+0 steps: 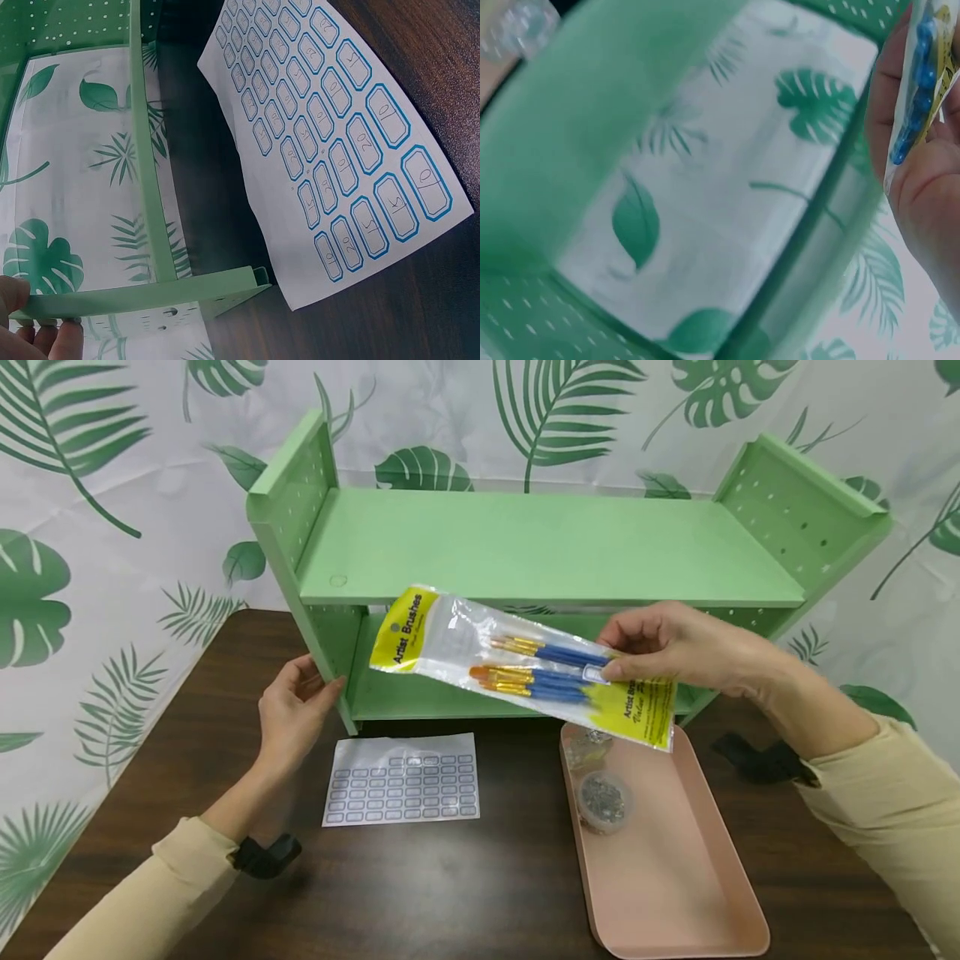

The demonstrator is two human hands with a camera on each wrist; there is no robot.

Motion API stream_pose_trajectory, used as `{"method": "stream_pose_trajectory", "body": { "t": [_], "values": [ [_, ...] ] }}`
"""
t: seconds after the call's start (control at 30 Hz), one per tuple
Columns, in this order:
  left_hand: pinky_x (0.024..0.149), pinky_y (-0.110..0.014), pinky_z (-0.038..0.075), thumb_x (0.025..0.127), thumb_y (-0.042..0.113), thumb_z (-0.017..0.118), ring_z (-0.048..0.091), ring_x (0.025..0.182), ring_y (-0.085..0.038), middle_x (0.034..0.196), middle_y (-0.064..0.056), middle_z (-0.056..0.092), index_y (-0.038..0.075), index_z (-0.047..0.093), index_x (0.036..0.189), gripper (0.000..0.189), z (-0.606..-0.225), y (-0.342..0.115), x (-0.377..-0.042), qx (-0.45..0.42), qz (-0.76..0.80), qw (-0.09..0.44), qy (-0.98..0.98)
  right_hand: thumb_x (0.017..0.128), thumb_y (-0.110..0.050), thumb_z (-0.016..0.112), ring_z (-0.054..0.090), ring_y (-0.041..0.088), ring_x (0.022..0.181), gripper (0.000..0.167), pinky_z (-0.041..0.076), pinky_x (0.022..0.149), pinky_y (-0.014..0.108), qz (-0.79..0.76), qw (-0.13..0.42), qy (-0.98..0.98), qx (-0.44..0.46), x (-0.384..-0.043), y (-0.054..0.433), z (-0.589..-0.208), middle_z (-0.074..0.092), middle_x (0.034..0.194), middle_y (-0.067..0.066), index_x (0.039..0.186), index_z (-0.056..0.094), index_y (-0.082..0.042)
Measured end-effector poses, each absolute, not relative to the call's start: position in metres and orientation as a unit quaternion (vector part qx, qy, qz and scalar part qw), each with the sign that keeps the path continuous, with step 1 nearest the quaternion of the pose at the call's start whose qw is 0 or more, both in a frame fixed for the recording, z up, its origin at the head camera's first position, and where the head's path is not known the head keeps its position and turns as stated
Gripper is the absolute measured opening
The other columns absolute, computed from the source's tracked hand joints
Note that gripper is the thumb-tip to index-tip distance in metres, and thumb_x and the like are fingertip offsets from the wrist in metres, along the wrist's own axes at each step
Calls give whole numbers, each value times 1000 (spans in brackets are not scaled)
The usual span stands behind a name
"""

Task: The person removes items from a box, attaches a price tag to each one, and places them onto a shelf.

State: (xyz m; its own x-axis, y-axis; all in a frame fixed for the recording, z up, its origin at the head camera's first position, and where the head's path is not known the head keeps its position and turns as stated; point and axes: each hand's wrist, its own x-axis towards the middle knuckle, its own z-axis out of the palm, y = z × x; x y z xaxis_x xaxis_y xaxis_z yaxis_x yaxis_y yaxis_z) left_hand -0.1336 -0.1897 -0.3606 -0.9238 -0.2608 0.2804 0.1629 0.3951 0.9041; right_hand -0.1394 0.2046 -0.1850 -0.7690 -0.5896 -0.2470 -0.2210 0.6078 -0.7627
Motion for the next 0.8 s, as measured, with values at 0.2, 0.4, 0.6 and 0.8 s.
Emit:
{"method": "stream_pose_trajectory", "body": {
  "t": [0.2, 0.4, 0.6, 0.8],
  "values": [
    [81, -11, 49, 86, 6, 67, 61, 97, -1, 114, -13, 64, -2, 57, 119, 35, -362, -189, -133, 29, -555, 198, -807, 92, -15, 62, 62, 20, 68, 15, 53, 60, 32, -363, 216, 880, -216, -164, 210, -153, 69, 85, 2, 100, 59, -3],
    [80, -9, 48, 86, 7, 67, 58, 94, 6, 114, -13, 64, -2, 57, 118, 35, -361, -188, -133, 26, -551, 202, -809, 92, -16, 62, 62, 19, 69, 15, 52, 61, 31, -335, 188, 902, -198, -194, 208, -129, 68, 84, 2, 100, 58, -4],
    [79, -7, 47, 85, 6, 67, 56, 91, 12, 113, -15, 65, -2, 58, 118, 35, -361, -187, -132, 24, -550, 206, -809, 93, -20, 60, 59, 17, 71, 20, 51, 64, 30, -302, 194, 913, -195, -218, 205, -118, 63, 83, 3, 103, 57, -3],
    [78, -7, 47, 84, 4, 69, 55, 88, 15, 112, -15, 66, -3, 59, 116, 35, -361, -188, -130, 22, -551, 215, -806, 93, -24, 60, 51, 14, 71, 23, 46, 63, 28, -274, 187, 922, -201, -236, 202, -114, 56, 80, 0, 103, 56, -4]
  ]
}}
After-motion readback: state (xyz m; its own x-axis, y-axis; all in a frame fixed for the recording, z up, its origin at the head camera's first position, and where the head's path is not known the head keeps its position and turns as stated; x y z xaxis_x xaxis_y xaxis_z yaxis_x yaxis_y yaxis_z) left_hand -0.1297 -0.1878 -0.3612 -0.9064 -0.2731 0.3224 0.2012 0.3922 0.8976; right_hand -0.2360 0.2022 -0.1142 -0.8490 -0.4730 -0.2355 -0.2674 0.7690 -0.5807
